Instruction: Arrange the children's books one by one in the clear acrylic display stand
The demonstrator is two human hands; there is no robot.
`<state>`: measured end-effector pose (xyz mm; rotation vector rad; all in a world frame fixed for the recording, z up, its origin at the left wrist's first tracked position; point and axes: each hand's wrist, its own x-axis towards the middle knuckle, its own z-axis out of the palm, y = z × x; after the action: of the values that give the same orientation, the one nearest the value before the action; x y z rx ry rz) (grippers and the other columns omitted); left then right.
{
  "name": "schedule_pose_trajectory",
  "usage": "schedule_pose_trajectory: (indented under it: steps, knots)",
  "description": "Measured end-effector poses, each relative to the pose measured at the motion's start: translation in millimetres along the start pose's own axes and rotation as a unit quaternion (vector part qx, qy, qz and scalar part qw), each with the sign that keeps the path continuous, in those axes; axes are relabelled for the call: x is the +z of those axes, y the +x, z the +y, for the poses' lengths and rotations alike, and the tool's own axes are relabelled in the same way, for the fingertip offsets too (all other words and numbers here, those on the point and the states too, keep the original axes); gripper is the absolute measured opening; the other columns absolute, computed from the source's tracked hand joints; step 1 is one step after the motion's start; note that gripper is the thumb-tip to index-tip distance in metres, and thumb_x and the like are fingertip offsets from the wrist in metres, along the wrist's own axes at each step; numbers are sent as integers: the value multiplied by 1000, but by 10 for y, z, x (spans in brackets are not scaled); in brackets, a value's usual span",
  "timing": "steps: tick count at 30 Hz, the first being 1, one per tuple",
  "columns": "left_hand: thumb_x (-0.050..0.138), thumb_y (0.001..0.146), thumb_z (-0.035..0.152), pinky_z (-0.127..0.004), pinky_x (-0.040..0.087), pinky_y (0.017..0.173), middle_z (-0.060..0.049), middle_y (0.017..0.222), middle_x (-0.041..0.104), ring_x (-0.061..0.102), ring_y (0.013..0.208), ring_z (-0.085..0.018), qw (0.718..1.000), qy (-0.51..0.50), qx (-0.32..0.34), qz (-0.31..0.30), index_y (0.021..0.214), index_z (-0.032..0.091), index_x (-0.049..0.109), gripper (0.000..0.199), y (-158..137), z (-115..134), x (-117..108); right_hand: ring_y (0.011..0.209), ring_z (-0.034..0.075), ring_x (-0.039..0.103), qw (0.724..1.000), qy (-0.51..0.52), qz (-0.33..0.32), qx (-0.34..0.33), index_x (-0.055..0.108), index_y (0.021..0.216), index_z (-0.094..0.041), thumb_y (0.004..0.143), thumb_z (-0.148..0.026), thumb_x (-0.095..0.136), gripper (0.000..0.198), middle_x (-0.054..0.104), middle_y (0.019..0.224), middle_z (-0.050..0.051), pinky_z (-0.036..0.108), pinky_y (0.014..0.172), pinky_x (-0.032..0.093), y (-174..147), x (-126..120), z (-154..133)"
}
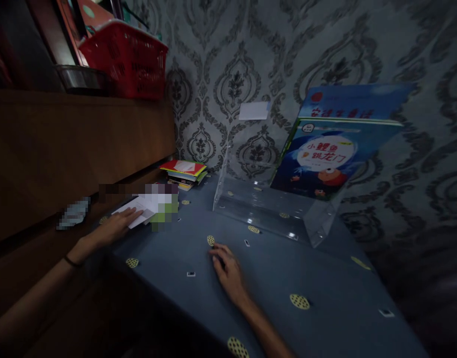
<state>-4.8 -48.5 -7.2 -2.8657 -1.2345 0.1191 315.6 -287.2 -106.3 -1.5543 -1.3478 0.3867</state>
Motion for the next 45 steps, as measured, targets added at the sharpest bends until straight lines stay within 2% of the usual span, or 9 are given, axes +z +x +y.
schedule_pose_trajectory:
  steps: [6, 11, 18, 23, 26, 30, 36, 40, 45]
  knots:
    - [38, 91, 20, -40, 44, 107, -5, 145, 59, 57, 131, -28, 992, -115, 11, 44, 143, 27, 55, 55, -220, 128, -221, 113, 32, 65, 1000, 13, -6, 1, 74, 94, -25, 91, -43, 52, 29, 69, 121, 14, 52, 98, 51, 6, -14, -28]
    - [47, 93, 38, -32, 50, 91, 0, 113, 76, 69, 105, -27, 952, -295, 65, 49, 122, 35, 69, 37, -353, 435, -407, 117, 31, 63, 1000, 19, -12, -1, 71, 110, -24, 91, -43, 55, 31, 68, 123, 13, 52, 103, 47, 9, -37, -97]
    - [61, 86, 54, -28, 52, 73, -5, 87, 75, 66, 81, -23, 813, -570, 121, 17, 87, 19, 76, 38, -306, 900, -223, 125, 28, 58, 990, 129, 10, 62, 50, 142, -23, 82, -52, 68, 69, 61, 138, 12, 47, 109, 44, 33, -20, -240]
    - [73, 74, 60, -29, 51, 65, -7, 78, 73, 65, 68, -20, 699, -712, 48, -39, 86, 14, 71, 47, -96, 1154, 80, 86, 24, 68, 960, 251, -2, 123, 72, 106, -20, 77, -65, 70, 53, 76, 98, 7, 36, 80, 54, 27, -130, -289]
    - [79, 68, 58, -29, 51, 63, -6, 78, 73, 65, 66, -19, 667, -745, 15, -21, 93, 14, 68, 52, 73, 1253, 202, 64, 18, 62, 942, 295, 23, 156, 74, 90, -19, 70, -65, 77, 50, 72, 75, 2, 30, 62, 49, -1, -173, -277]
    - [78, 67, 60, -27, 51, 63, -4, 76, 71, 65, 67, -18, 688, -725, 38, 18, 92, 15, 66, 53, 371, 1257, 267, 48, 11, 48, 928, 325, 23, 179, 72, 81, -18, 65, -58, 82, 44, 62, 58, -3, 23, 44, 35, -28, -198, -289]
    - [70, 74, 57, -26, 46, 59, -3, 70, 66, 59, 63, -18, 823, -541, 172, -29, 74, 18, 65, 39, 932, 1167, 145, 50, 9, 55, 912, 338, -129, 191, 68, 75, -18, 70, -48, 81, 33, 63, 62, -2, 19, 40, 36, -61, -257, -407]
    - [76, 71, 47, -27, 47, 72, -3, 67, 66, 61, 73, -21, 840, -501, 207, -21, 67, 21, 65, 29, 1201, 1308, 64, 57, 14, 66, 904, 325, -202, 192, 66, 80, -17, 76, -54, 75, 38, 68, 66, 1, 18, 40, 38, -69, -275, -436]
    - [71, 76, 51, -30, 47, 83, -4, 78, 72, 66, 81, -26, 849, -460, 259, 14, 82, 22, 72, 30, 1282, 1674, 70, 44, 8, 52, 917, 308, -155, 199, 65, 77, -17, 75, -58, 75, 42, 60, 59, -4, 19, 38, 39, -60, -245, -369]
